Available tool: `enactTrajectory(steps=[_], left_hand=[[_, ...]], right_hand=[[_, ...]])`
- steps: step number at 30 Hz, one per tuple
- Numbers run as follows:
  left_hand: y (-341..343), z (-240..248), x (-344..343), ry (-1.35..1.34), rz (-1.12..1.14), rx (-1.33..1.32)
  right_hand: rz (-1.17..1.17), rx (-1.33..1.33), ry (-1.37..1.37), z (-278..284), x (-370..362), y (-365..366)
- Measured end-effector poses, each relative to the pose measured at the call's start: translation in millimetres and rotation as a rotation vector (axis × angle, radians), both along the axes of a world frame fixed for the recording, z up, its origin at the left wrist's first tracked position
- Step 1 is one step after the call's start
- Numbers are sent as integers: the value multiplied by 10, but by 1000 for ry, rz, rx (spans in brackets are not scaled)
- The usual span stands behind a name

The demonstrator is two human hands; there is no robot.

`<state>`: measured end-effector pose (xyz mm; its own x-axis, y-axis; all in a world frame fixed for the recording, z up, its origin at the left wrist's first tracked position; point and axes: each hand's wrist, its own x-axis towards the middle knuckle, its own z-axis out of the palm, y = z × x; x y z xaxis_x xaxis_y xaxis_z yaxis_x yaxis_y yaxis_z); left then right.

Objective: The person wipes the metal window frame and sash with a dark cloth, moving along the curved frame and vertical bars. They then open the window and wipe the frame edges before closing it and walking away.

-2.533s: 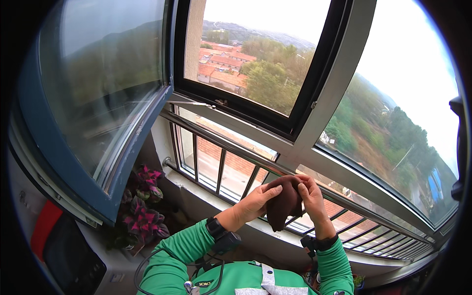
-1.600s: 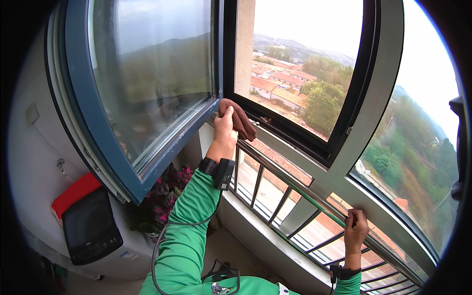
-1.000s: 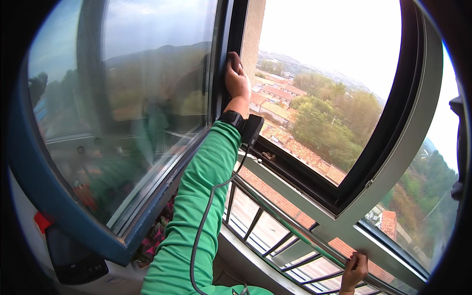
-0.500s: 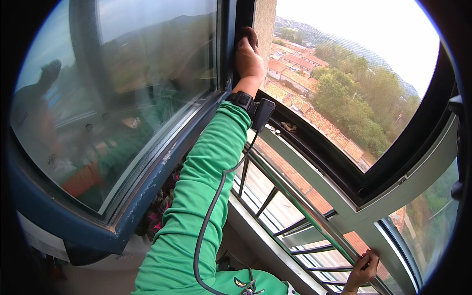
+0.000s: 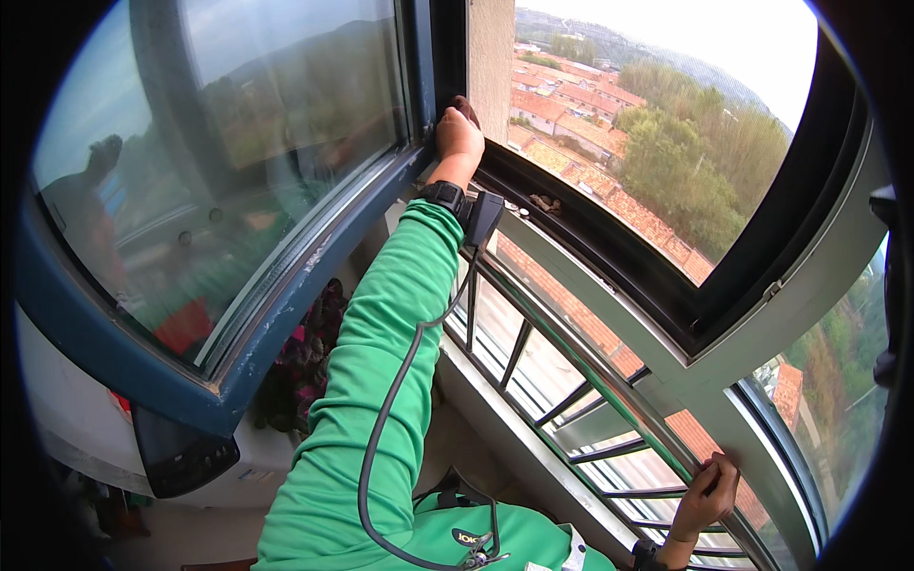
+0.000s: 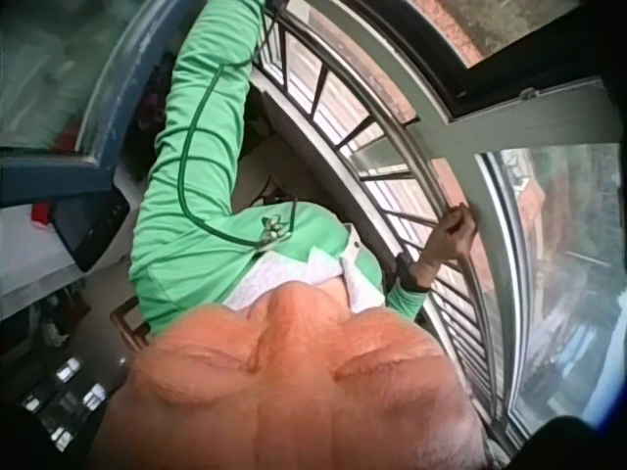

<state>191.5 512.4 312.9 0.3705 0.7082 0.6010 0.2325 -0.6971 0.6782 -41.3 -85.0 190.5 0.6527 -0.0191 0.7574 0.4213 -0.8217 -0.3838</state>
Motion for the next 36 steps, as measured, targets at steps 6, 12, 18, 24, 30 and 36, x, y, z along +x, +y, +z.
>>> enactTrajectory(steps=[6,12,18,24,30,36], left_hand=[[-124,11,-98,46,-13,-71],[-282,32,-124,75,-46,-143],[-592,-36,-132,16,-67,-170],[-519,74,-441,-216,-104,-168],[-206,145,-744,-439,-52,142],[-308,135,-1049,-445,-2,379]], right_hand=[[-2,32,37,28,-12,33],[-14,-62,-14,7,6,4],[-14,-75,-19,-17,14,-11],[32,-33,-13,-5,9,-7],[68,-54,-40,12,11,-2],[71,-29,-9,-4,9,-25]])
